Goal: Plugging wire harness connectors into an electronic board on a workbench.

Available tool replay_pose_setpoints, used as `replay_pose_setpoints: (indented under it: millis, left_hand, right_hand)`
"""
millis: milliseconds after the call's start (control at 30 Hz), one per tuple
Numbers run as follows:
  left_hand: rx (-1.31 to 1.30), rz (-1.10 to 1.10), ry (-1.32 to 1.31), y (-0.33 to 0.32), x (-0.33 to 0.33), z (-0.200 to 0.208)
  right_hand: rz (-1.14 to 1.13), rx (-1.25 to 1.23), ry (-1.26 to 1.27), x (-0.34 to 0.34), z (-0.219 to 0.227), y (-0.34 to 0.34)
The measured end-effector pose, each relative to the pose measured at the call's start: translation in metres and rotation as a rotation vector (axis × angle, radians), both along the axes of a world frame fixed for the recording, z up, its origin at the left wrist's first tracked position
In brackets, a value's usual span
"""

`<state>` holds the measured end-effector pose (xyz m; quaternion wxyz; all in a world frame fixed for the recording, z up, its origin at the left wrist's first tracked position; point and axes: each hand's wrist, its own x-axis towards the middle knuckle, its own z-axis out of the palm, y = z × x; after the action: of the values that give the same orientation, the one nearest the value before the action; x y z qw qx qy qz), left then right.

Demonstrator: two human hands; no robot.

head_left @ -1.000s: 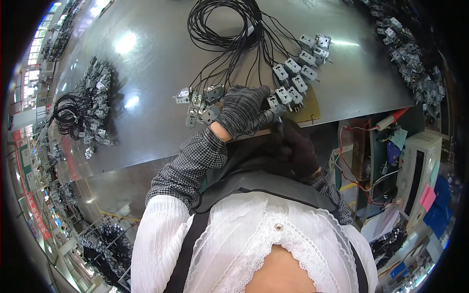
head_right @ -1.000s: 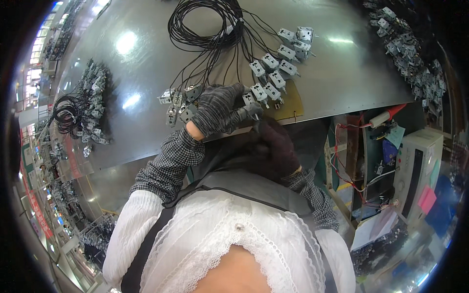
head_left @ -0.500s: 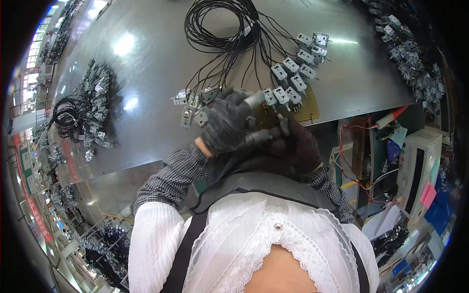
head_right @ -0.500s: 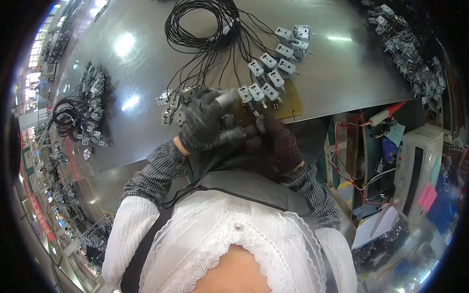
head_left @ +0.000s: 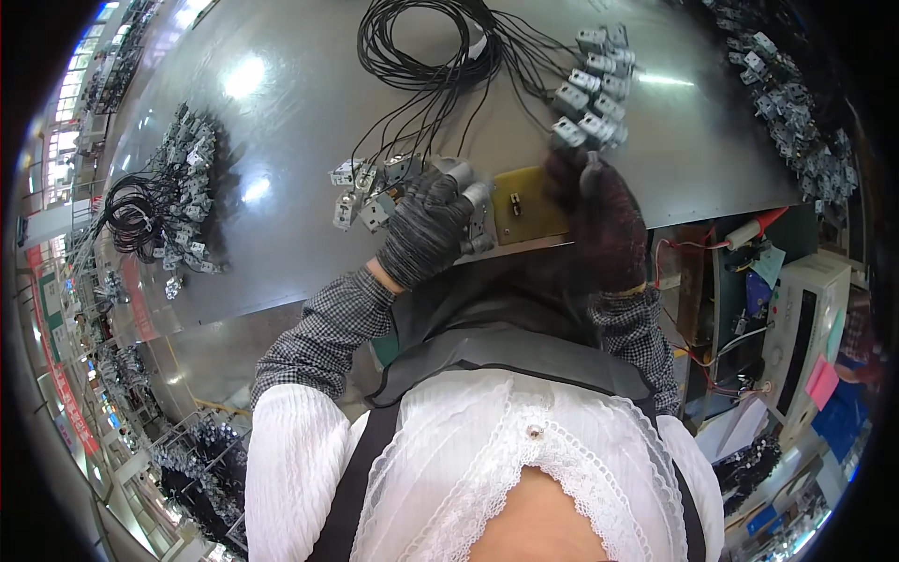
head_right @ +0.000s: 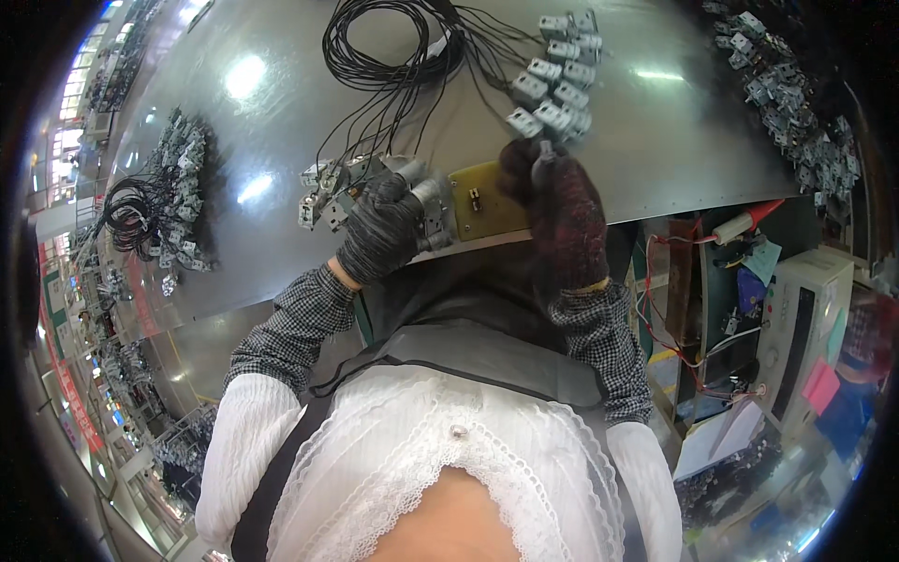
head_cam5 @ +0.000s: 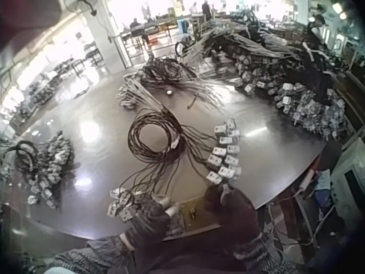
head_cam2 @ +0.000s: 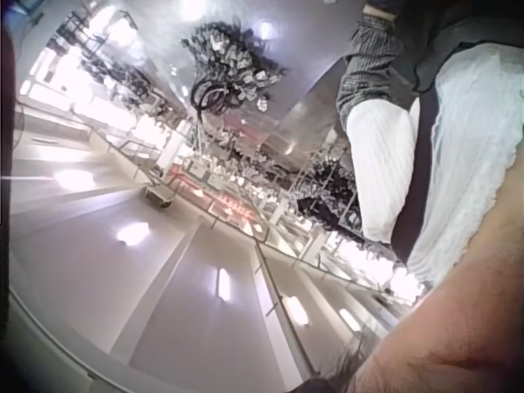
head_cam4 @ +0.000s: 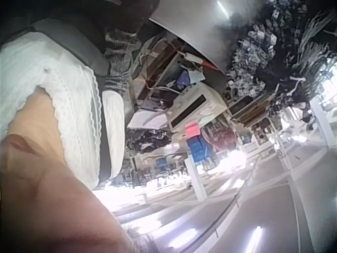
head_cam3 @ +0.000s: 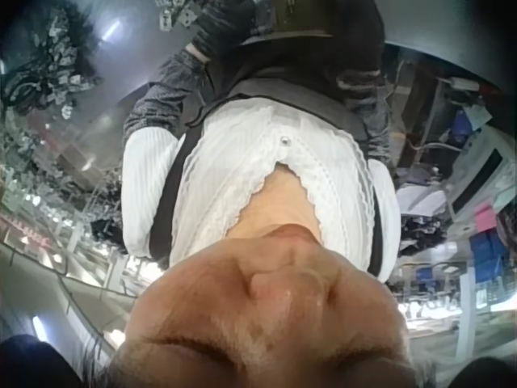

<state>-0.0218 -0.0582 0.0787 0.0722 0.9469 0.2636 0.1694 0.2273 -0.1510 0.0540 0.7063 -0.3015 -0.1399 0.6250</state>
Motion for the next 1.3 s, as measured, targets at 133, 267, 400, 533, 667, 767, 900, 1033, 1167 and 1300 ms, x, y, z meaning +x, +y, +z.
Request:
replay_pose_setpoints:
  millis: [133, 267, 400, 533, 667, 767, 900, 1033, 1167, 1300]
  left_hand:
    - [-0.189, 0.186, 0.010, -0.003, 0.014, -0.010]
    - [-0.141, 0.179, -0.168, -0.006, 0.034, -0.022]
    - [-0.060, 0.174, -0.351, -0.007, 0.045, -0.030]
    - [-0.084, 0.019, -0.405, -0.002, 0.043, -0.029]
    - [-0.019, -0.037, -0.281, 0.000, 0.048, -0.009]
    - [-0.012, -0.010, -0.237, 0.002, 0.049, -0.016]
    - [-0.020, 0.046, -0.039, 0.003, 0.049, -0.004]
    - [-0.217, 0.011, -0.058, 0.010, 0.049, 0.006]
    - [-0.474, 0.039, 0.180, 0.024, 0.055, 0.008]
    - [-0.496, -0.004, 0.189, 0.021, 0.056, 0.021]
  right_hand:
    - [-0.144, -0.015, -0.136, 0.013, -0.011, 0.013]
    - [-0.131, 0.005, -0.208, -0.003, -0.006, 0.022]
    - [0.084, -0.074, -0.634, -0.018, -0.006, 0.025]
    - [0.161, -0.023, -0.492, -0.019, -0.015, 0.023]
    - [0.202, -0.016, -0.425, -0.008, -0.020, 0.018]
    - [0.087, 0.268, -1.348, 0.001, -0.023, 0.017]
    - [0.169, -0.039, -0.837, 0.002, -0.021, 0.018]
    - [0.047, -0.253, -0.729, 0.000, -0.015, 0.019]
    - [0.025, -0.172, -0.833, -0.003, 0.015, 0.002]
    - [0.173, -0.234, -1.107, 0.004, 0.027, -0.027]
